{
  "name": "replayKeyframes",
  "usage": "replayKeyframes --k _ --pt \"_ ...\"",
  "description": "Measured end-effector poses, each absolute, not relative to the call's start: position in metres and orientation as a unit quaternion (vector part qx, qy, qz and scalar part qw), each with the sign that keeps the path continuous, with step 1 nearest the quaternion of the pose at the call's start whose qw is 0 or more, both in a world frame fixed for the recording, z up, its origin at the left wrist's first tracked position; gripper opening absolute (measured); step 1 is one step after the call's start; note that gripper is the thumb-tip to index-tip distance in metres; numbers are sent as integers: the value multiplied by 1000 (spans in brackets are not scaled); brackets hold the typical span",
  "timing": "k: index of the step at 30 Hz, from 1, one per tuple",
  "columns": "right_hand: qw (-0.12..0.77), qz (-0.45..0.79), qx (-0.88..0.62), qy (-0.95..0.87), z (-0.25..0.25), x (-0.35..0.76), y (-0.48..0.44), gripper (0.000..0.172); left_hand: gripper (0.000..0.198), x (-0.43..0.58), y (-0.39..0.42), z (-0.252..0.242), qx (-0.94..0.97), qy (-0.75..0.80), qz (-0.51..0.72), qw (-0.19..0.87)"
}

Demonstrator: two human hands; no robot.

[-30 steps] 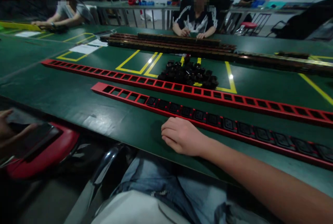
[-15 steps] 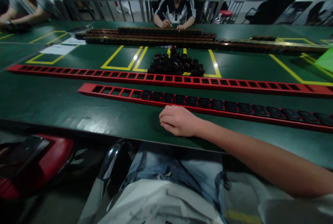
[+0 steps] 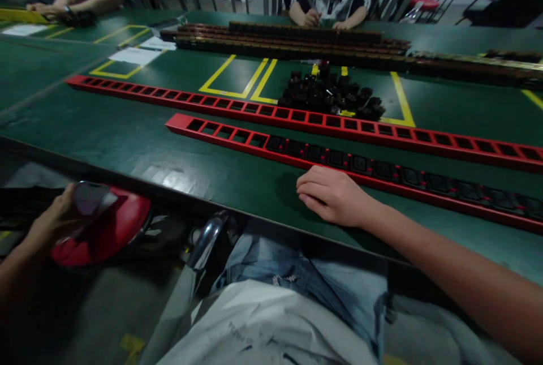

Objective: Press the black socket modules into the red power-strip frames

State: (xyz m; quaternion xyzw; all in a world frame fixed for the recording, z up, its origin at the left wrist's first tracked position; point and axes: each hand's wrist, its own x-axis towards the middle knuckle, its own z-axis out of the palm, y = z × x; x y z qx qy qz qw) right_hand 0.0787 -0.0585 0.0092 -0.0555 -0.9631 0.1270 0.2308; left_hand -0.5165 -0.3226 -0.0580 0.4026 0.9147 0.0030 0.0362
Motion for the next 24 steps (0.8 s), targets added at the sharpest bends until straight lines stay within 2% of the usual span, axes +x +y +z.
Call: replayKeyframes --k 8,17,22,24 --pt "231 132 -70 -961 10 78 -59 13 119 -490 -342 -45 420 904 53 58" --pt "241 150 -84 -955 7 79 -56 12 89 -465 -341 -37 403 913 59 8" --pt "241 145 -90 -955 9 78 -57 11 90 -474 -337 -43 378 925 -38 -21" --pt "243 138 -90 -956 9 78 -57 11 94 -476 -336 -46 388 921 -24 -25"
